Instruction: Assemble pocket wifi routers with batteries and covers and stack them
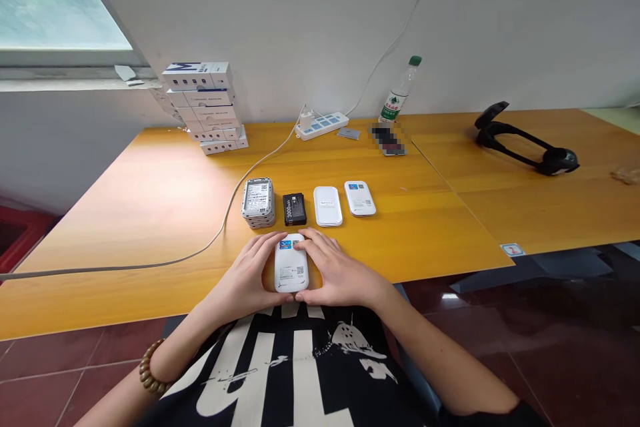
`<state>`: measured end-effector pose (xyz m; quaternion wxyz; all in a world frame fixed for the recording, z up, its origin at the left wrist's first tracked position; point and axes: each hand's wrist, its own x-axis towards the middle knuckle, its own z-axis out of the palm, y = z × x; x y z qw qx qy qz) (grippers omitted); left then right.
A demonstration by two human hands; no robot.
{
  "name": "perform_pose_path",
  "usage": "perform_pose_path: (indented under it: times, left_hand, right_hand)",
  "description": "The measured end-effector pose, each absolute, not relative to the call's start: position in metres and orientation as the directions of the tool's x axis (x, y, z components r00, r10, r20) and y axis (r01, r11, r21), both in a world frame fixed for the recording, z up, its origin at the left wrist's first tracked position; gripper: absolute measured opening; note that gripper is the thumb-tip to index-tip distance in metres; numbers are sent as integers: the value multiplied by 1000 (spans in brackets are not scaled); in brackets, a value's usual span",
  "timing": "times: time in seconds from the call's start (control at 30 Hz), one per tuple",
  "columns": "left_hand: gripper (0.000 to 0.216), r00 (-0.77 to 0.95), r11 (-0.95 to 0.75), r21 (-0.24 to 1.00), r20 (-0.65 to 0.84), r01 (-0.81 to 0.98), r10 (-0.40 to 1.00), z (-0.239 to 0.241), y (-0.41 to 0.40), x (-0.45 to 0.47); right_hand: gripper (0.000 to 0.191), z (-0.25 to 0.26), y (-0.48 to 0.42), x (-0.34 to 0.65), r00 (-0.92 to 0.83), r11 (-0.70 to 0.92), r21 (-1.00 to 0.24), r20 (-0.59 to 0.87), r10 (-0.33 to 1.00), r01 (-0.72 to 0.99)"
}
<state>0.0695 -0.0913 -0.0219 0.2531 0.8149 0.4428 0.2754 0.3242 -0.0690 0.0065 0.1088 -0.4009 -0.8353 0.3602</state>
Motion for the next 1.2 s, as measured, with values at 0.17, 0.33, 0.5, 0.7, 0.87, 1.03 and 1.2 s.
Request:
perform_pose_path:
  times: [0.17,0.33,0.5,0.7,0.87,1.03,1.2]
  left_hand:
    - [95,477,-600,601,375,529,795,-21,-98,70]
    - [82,492,-719,522,524,460,695,-25,-105,73]
    - [100,388,-551,787,433,277,814,-19,-100,75]
    - [31,240,-506,814,451,286,860,-4,-98,82]
    - [34,38,-413,876,418,249,908,-2,-99,80]
    - [40,31,-293,953,292,81,956,-6,-91,73]
    - [40,365,-152,982,100,116,926,-13,-96,71]
  right_hand:
    - [57,-1,-64,311,-461,136,-924,-48,886,358]
    - [46,0,-64,299,-471,-31,-993,-83,878,117]
    - [39,14,-72,300,-452,168,-975,87,888,142]
    - [41,18,-77,295,-496,291,-936,161,853,197]
    - [35,12,-75,297,-607,248,-919,13,795,306]
    - [28,3,-72,298,-596,142,-947,-61,801,287]
    - [38,-1,-71,297,-577,15,-987,-82,812,161]
